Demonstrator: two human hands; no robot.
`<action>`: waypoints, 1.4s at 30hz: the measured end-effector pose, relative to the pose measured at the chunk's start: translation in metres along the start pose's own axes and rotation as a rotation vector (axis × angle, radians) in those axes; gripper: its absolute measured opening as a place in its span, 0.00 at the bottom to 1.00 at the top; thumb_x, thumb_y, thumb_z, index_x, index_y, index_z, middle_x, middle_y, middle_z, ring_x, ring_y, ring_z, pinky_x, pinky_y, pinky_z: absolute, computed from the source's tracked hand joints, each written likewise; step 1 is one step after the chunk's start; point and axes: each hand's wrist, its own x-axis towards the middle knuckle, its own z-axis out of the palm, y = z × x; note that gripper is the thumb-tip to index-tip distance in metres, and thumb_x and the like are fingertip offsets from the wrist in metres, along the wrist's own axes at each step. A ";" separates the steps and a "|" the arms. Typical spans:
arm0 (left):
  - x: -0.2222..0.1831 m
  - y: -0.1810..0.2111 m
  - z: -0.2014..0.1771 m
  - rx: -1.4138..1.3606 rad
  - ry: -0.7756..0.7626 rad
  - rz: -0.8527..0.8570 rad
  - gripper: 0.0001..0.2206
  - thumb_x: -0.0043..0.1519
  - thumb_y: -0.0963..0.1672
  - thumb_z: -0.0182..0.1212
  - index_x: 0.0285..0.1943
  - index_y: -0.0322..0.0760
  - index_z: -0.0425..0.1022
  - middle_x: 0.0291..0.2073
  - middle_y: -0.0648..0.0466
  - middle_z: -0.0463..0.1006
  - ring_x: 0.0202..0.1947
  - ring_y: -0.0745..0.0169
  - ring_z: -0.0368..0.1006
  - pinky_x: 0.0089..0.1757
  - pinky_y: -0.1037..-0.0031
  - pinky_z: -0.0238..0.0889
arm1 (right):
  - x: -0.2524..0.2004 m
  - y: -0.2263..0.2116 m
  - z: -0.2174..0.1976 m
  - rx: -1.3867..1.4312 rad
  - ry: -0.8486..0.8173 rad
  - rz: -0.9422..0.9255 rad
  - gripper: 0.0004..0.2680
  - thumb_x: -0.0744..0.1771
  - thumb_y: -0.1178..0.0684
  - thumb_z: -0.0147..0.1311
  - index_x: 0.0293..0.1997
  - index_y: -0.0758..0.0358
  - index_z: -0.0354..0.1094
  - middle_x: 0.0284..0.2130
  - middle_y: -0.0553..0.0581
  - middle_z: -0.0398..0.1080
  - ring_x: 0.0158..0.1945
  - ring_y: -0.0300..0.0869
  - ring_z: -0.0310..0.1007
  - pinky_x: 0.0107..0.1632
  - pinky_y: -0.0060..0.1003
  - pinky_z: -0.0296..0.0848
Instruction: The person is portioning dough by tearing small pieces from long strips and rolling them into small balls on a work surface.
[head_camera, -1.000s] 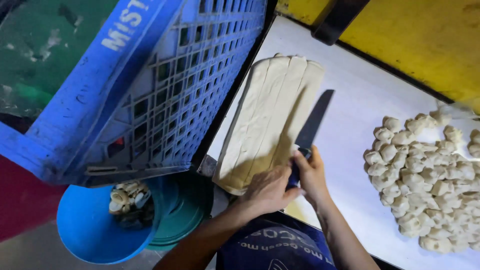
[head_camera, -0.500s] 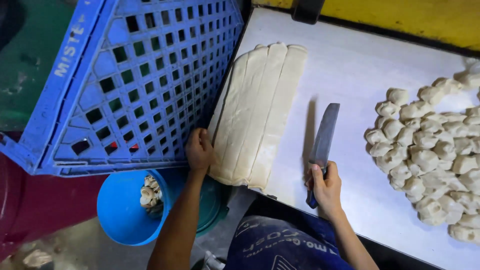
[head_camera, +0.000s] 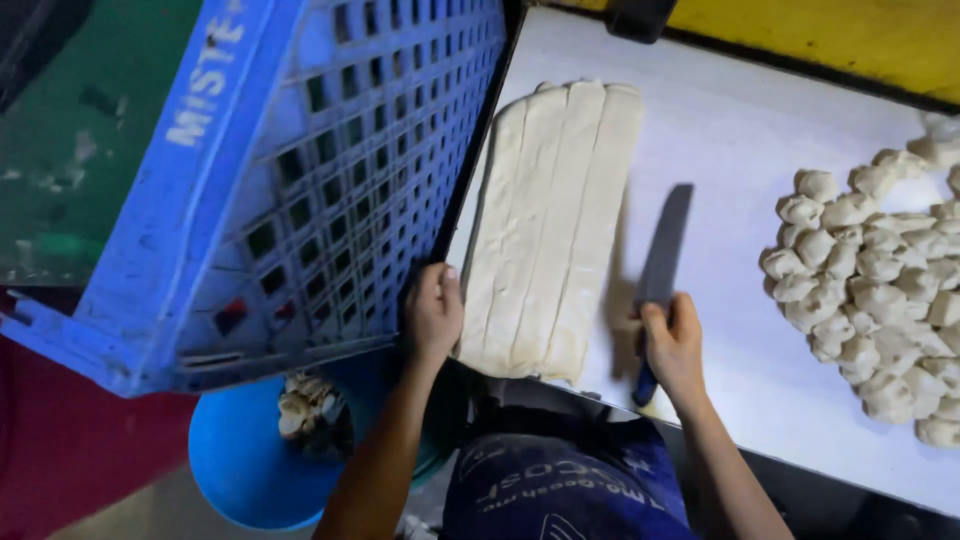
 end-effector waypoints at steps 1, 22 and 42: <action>0.013 0.006 -0.002 -0.067 -0.029 0.029 0.08 0.68 0.49 0.56 0.45 0.46 0.79 0.30 0.50 0.81 0.34 0.40 0.79 0.36 0.57 0.72 | -0.010 -0.057 0.020 0.072 -0.050 -0.028 0.07 0.70 0.62 0.45 0.54 0.70 0.58 0.27 0.69 0.73 0.16 0.47 0.68 0.18 0.39 0.69; -0.030 -0.017 0.018 0.026 -0.479 -0.061 0.22 0.71 0.56 0.48 0.71 0.53 0.69 0.68 0.46 0.69 0.60 0.38 0.72 0.49 0.34 0.66 | 0.186 -0.171 0.202 -0.692 -0.323 -0.090 0.24 0.69 0.51 0.47 0.75 0.54 0.43 0.46 0.83 0.71 0.38 0.72 0.78 0.34 0.61 0.81; -0.003 -0.002 -0.079 -0.249 -0.505 0.374 0.28 0.55 0.49 0.69 0.67 0.53 0.69 0.44 0.49 0.68 0.43 0.36 0.71 0.37 0.52 0.68 | -0.164 -0.124 0.134 -0.577 -0.613 0.125 0.33 0.64 0.53 0.44 0.80 0.54 0.29 0.24 0.70 0.76 0.32 0.65 0.79 0.34 0.57 0.71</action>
